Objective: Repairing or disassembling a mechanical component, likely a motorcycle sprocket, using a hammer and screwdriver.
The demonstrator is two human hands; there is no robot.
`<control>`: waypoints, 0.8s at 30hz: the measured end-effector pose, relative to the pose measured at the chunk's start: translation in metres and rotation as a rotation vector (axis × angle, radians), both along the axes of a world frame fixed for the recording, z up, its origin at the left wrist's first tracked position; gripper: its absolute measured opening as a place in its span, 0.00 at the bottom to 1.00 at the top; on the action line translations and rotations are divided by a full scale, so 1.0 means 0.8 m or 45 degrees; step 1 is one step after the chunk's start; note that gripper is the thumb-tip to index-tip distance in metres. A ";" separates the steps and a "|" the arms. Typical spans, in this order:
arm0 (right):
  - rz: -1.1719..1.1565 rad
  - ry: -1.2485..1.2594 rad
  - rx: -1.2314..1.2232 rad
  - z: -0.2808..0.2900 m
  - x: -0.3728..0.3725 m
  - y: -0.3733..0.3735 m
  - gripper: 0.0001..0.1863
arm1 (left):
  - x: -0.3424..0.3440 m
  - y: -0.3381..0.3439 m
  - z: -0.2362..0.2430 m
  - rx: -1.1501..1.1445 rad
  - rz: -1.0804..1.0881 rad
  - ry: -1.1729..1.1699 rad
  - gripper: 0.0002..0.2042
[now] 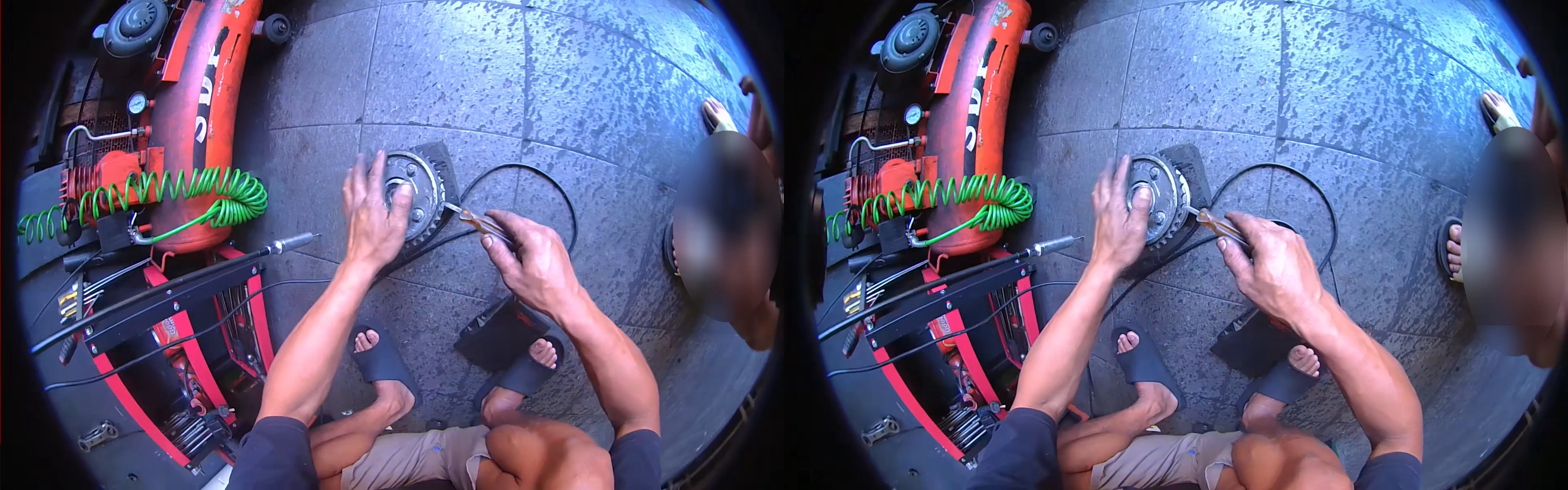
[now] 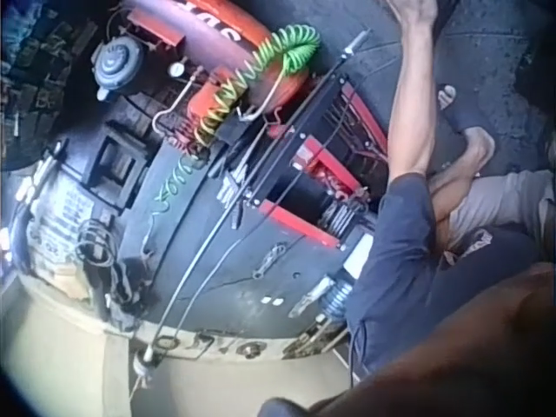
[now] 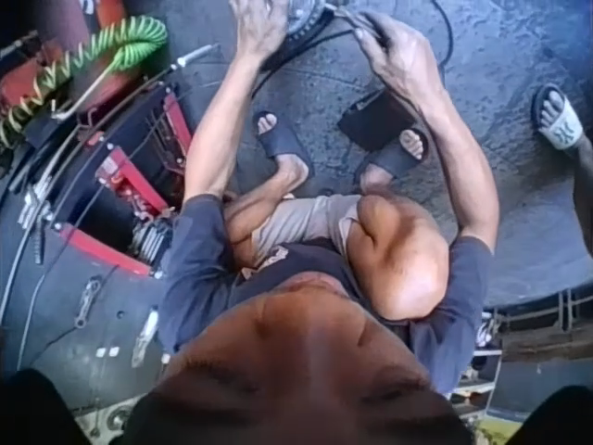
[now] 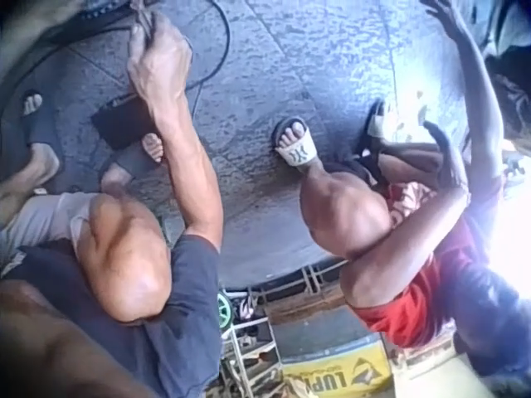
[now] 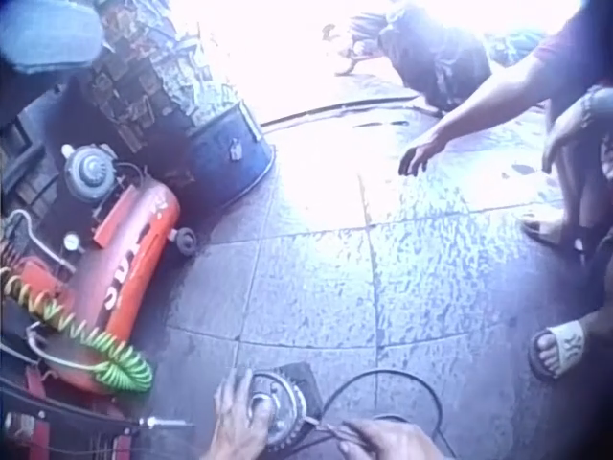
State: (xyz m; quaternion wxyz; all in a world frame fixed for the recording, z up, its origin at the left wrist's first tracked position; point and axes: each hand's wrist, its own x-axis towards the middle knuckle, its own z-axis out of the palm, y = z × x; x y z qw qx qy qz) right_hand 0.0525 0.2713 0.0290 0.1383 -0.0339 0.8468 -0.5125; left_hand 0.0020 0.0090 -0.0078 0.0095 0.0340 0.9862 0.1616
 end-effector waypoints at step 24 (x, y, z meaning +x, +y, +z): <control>0.286 0.193 0.244 0.004 -0.047 0.004 0.22 | -0.013 -0.003 0.011 0.017 -0.206 -0.243 0.68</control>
